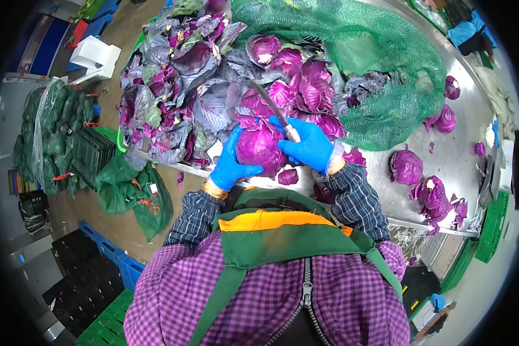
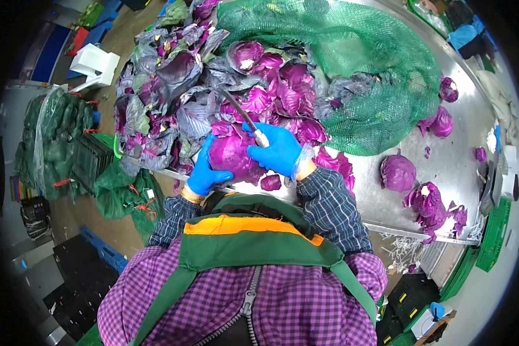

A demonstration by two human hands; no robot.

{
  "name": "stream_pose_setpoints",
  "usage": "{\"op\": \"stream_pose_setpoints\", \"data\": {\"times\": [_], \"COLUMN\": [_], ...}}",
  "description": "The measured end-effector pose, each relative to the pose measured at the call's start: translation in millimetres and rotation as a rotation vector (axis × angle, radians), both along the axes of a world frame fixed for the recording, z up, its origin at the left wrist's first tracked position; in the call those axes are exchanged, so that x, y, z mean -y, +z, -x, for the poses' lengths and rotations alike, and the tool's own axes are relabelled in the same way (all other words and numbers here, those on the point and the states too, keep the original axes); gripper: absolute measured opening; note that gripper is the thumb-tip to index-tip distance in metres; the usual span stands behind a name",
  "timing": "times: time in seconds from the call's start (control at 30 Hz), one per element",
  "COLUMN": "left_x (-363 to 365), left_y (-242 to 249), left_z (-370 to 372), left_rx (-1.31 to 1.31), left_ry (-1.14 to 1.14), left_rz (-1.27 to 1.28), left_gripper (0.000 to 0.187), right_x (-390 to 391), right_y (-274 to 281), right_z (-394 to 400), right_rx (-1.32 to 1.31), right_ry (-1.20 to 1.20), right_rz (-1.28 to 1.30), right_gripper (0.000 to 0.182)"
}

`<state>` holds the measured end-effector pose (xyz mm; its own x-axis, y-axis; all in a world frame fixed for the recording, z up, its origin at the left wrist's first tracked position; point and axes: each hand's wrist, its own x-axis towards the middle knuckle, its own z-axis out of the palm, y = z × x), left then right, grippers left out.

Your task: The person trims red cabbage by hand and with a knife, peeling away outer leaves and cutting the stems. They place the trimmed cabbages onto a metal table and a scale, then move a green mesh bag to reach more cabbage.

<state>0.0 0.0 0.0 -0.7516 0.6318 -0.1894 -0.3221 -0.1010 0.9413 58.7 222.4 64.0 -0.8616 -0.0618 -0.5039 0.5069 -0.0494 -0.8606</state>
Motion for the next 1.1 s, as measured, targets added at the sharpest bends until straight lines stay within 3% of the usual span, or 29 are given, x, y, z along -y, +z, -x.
{"op": "stream_pose_setpoints", "data": {"times": [0.07, 0.2, 0.27, 0.37, 0.4, 0.47, 0.5, 0.53, 0.57, 0.6, 0.63, 0.7, 0.73, 0.9, 1.0, 1.07, 1.1], "left_x": [1.9, 7.6, -0.5, 10.0, 13.0, 12.4, 12.3, 1.0, -4.9, -9.1, -12.1, -13.3, -13.5, -8.7, -1.0, -2.8, -3.3], "left_y": [-0.7, 0.2, 19.0, -6.8, -4.2, -4.4, -3.9, 12.9, 20.5, 25.6, 27.2, 26.3, 25.9, 13.8, -0.5, 8.3, 7.5], "left_z": [-0.4, -5.9, -18.5, -29.7, -26.0, -9.9, -3.4, 0.1, 4.1, 6.8, 9.5, 12.4, 10.1, 3.8, 4.6, 4.8, 4.1], "left_rx": [-0.012, -0.097, 0.293, 0.493, 0.606, 0.514, 0.431, 0.482, 0.480, 0.326, 0.173, 0.146, 0.092, -0.034, -0.144, 0.197, 0.198], "left_ry": [-0.038, -0.115, -0.132, 0.021, 0.070, 0.077, 0.082, 0.184, 0.181, 0.168, 0.152, 0.093, 0.102, 0.133, 0.093, 0.112, 0.114], "left_rz": [0.038, 0.084, -0.269, -0.294, -0.317, -0.377, -0.429, -0.377, -0.377, -0.289, -0.200, -0.174, -0.118, -0.011, 0.064, -0.230, -0.230], "left_gripper": [0.116, 0.115, 0.110, 0.103, 0.097, 0.088, 0.080, 0.094, 0.094, 0.095, 0.096, 0.102, 0.105, 0.103, 0.108, 0.100, 0.100], "right_x": [1.5, 5.5, 11.7, -1.5, -8.7, -17.7, -11.1, -1.5, 5.5, 9.1, 13.4, 17.5, 20.7, 18.2, 14.6, 2.9, 3.4], "right_y": [-7.3, -20.4, -54.0, -67.1, -71.7, -77.7, -63.0, -47.0, -28.6, -5.3, 0.9, 5.3, -14.9, -8.5, -12.1, -15.9, -24.1], "right_z": [-4.5, -8.8, -14.8, -11.7, -12.9, -16.6, -16.9, -15.9, -13.7, -11.6, -8.5, -2.6, 1.0, -2.8, -5.2, -6.6, -8.0], "right_rx": [-0.294, -0.267, -0.252, -0.039, -0.107, -0.227, -0.230, -0.264, -0.298, -0.090, -0.090, -0.097, -0.234, -0.188, -0.304, -0.058, -0.057], "right_ry": [0.014, -0.040, -0.139, -0.276, -0.314, -0.380, -0.375, -0.381, -0.391, -0.295, -0.301, -0.194, -0.240, -0.129, -0.124, -0.174, -0.173], "right_rz": [-0.204, -0.344, -0.191, 0.065, -0.133, -0.408, -0.403, -0.381, -0.362, -0.215, -0.215, -0.146, -0.331, -0.387, -0.407, -0.161, -0.161], "right_gripper": [0.043, 0.035, 0.033, 0.033, 0.037, 0.053, 0.053, 0.057, 0.061, 0.066, 0.066, 0.067, 0.060, 0.047, 0.036, 0.028, 0.028]}}
